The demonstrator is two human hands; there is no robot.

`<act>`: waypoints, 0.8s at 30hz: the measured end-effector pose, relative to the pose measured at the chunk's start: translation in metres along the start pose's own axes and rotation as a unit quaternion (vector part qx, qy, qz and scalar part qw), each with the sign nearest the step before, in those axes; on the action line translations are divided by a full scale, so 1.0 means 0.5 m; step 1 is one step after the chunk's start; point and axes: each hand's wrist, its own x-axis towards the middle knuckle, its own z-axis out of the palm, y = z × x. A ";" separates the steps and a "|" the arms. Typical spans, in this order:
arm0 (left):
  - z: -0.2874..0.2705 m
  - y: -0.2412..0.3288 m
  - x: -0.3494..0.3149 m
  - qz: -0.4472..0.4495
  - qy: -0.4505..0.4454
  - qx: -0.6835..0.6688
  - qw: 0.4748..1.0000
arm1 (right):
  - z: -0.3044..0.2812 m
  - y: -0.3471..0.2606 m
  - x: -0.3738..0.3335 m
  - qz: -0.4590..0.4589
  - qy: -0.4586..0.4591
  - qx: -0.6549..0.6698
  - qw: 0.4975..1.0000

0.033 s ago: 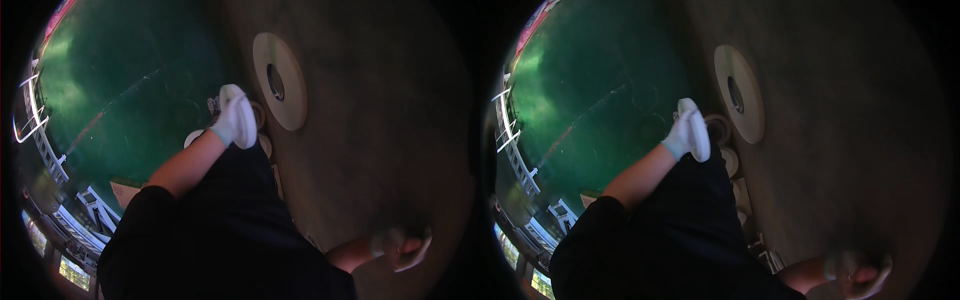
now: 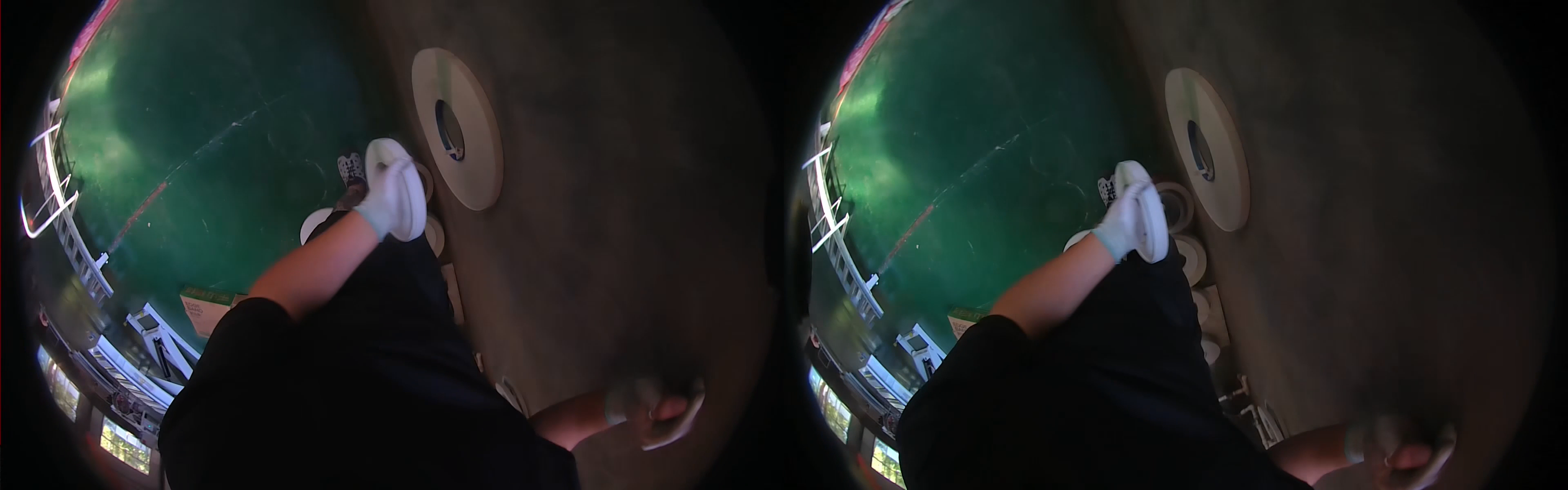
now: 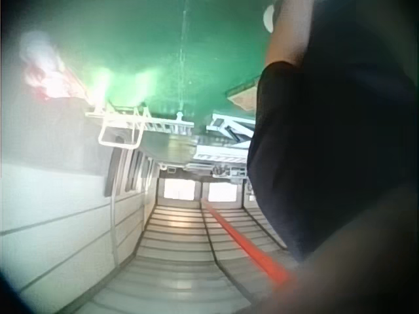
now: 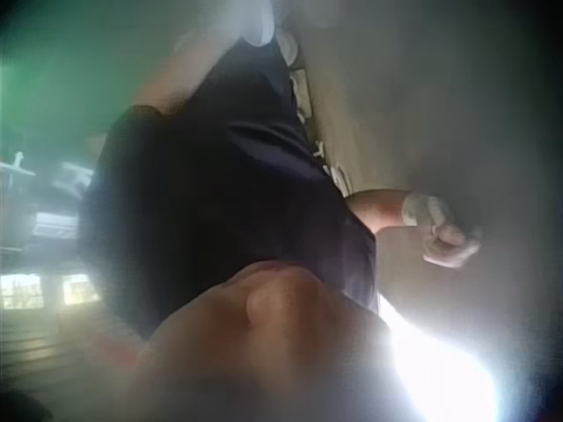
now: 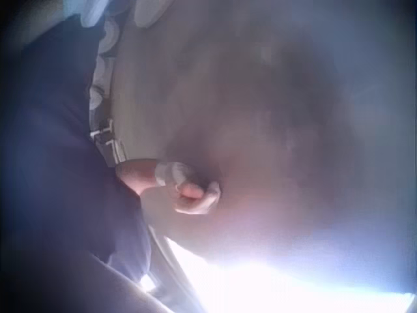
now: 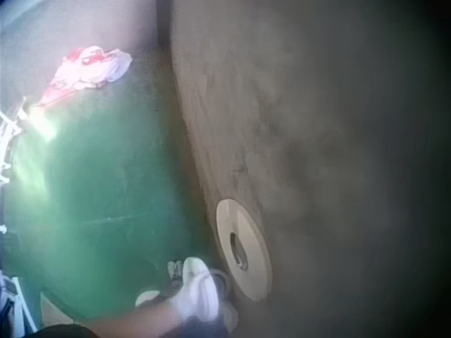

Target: The person picks up a wooden panel from a stack, places it onto a processing machine, and then collects various rolls of edging material from the floor, organizing them into a pile.

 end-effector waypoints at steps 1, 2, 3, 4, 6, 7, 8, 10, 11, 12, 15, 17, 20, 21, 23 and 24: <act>0.027 -0.046 0.033 0.009 -0.009 -0.029 0.999 | 0.003 0.001 -0.009 0.010 0.001 0.016 1.000; 0.052 -0.064 0.051 0.010 -0.012 -0.014 1.000 | 0.005 0.008 -0.011 0.019 0.002 0.028 0.999; 0.075 -0.078 0.071 0.014 -0.014 0.001 1.000 | 0.005 0.012 -0.012 0.028 0.004 0.041 0.999; 0.085 -0.100 0.081 0.002 -0.031 0.003 1.000 | 0.008 0.015 -0.014 0.036 -0.002 0.039 0.999; 0.130 -0.119 0.070 0.027 -0.060 -0.021 0.998 | 0.003 0.011 -0.014 0.053 -0.024 0.024 0.998; 0.145 -0.131 0.068 0.038 -0.072 -0.034 0.996 | -0.004 0.010 -0.010 0.058 -0.036 0.018 0.997; 0.162 -0.139 0.072 0.051 -0.084 -0.049 0.994 | -0.005 0.006 -0.004 0.068 -0.048 0.016 0.996; 0.195 -0.142 0.089 0.052 -0.090 0.012 0.995 | -0.007 0.000 0.003 0.086 -0.068 0.008 0.994; 0.216 -0.139 0.104 0.051 -0.087 0.036 0.994 | -0.005 -0.008 0.004 0.094 -0.076 0.001 0.993; 0.234 -0.140 0.115 0.047 -0.083 0.061 0.994 | -0.006 -0.015 0.005 0.099 -0.083 -0.006 0.992; 0.244 -0.204 0.226 0.099 -0.039 0.195 0.975 | -0.010 -0.037 0.018 0.127 -0.101 -0.020 0.986; 0.230 -0.256 0.301 0.147 -0.083 0.221 0.960 | -0.002 -0.058 0.028 0.147 -0.114 -0.027 0.982; 0.237 -0.275 0.300 0.134 -0.100 0.222 0.961 | -0.010 -0.068 0.022 0.172 -0.129 -0.033 0.976; 0.228 -0.276 0.295 0.134 -0.125 0.213 0.960 | -0.006 -0.069 0.023 0.173 -0.129 -0.029 0.976; 0.239 -0.273 0.270 0.167 -0.077 0.213 0.960 | 0.007 -0.067 0.035 0.091 -0.131 -0.060 0.985; 0.240 -0.263 0.259 0.185 -0.042 0.214 0.958 | 0.012 -0.066 0.045 0.048 -0.129 -0.077 0.987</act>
